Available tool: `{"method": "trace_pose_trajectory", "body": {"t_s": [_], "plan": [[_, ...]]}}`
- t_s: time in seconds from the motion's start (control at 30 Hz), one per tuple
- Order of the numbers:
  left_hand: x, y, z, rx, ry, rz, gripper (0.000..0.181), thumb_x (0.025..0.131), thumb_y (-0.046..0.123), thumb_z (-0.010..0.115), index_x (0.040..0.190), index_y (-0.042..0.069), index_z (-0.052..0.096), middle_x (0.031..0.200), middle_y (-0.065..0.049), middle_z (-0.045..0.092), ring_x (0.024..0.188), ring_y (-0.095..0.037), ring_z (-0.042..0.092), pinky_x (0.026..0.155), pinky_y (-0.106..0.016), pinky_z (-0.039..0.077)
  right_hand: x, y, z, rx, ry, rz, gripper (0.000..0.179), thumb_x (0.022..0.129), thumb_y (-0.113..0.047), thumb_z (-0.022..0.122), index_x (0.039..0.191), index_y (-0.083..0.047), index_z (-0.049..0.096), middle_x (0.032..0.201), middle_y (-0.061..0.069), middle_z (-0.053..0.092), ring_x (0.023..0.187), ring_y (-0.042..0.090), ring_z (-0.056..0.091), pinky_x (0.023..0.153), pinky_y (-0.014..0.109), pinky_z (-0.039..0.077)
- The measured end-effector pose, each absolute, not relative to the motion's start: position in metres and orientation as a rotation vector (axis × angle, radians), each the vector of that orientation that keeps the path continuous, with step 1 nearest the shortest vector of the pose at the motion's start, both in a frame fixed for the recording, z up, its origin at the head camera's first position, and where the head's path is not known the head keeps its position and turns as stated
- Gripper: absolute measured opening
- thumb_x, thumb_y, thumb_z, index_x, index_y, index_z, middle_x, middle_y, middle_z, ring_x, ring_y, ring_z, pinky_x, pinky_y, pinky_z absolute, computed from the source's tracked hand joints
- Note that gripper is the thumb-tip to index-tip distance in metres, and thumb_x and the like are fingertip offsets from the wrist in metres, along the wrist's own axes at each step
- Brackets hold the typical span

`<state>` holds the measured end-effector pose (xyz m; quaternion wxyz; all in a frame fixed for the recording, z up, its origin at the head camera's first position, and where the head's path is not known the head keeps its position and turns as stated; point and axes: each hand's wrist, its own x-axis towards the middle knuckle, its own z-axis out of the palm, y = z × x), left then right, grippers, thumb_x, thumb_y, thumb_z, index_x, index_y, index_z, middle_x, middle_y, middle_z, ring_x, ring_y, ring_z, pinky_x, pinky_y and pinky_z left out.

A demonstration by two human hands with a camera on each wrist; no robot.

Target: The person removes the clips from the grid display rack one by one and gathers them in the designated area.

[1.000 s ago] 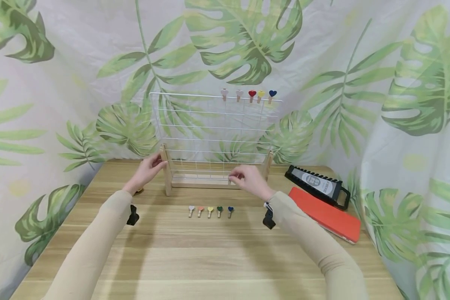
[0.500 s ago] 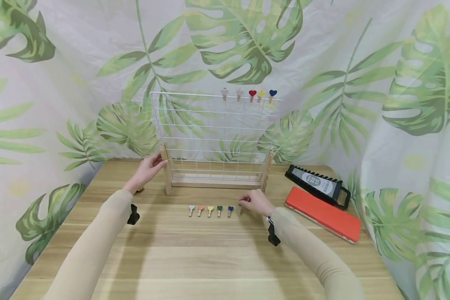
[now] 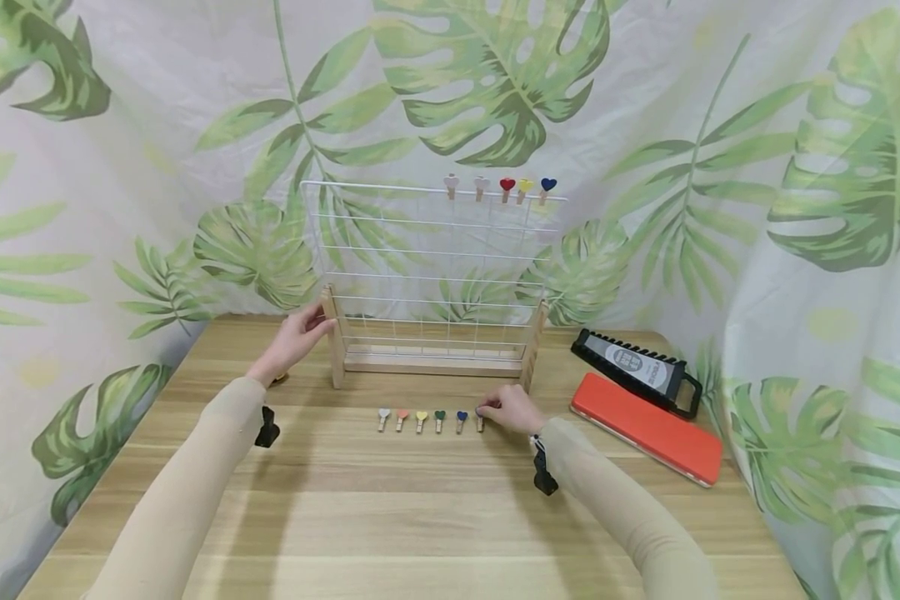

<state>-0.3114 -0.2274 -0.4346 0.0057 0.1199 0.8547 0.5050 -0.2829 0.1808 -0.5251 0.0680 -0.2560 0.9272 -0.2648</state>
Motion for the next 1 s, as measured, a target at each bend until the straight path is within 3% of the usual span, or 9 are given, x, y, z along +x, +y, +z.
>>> {"method": "trace_pose_trajectory", "body": {"t_s": [0.63, 1.0], "plan": [[-0.314, -0.227, -0.437, 0.384, 2.68, 1.582, 0.056, 0.105, 0.012, 0.049, 0.152, -0.01, 0.028, 0.148, -0.034, 0.042, 0.14, -0.045, 0.042, 0.115, -0.053, 0.041, -0.276, 0.183, -0.524, -0.757, 2.782, -0.815, 0.014, 0.093, -0.016, 0.069, 0.099, -0.007, 0.078, 0.097, 0.007, 0.077, 0.084, 0.011, 0.067, 0.072, 0.023, 0.054], [-0.34, -0.239, -0.472, 0.397, 2.705, 1.611, 0.059, 0.105, 0.022, 0.051, 0.154, -0.003, 0.029, 0.149, -0.029, 0.044, 0.14, -0.041, 0.044, 0.115, -0.051, 0.041, -0.278, 0.188, -0.526, -0.713, 2.802, -0.846, 0.012, 0.092, -0.017, 0.071, 0.096, -0.008, 0.077, 0.092, 0.004, 0.077, 0.08, 0.008, 0.064, 0.071, 0.023, 0.053]]}}
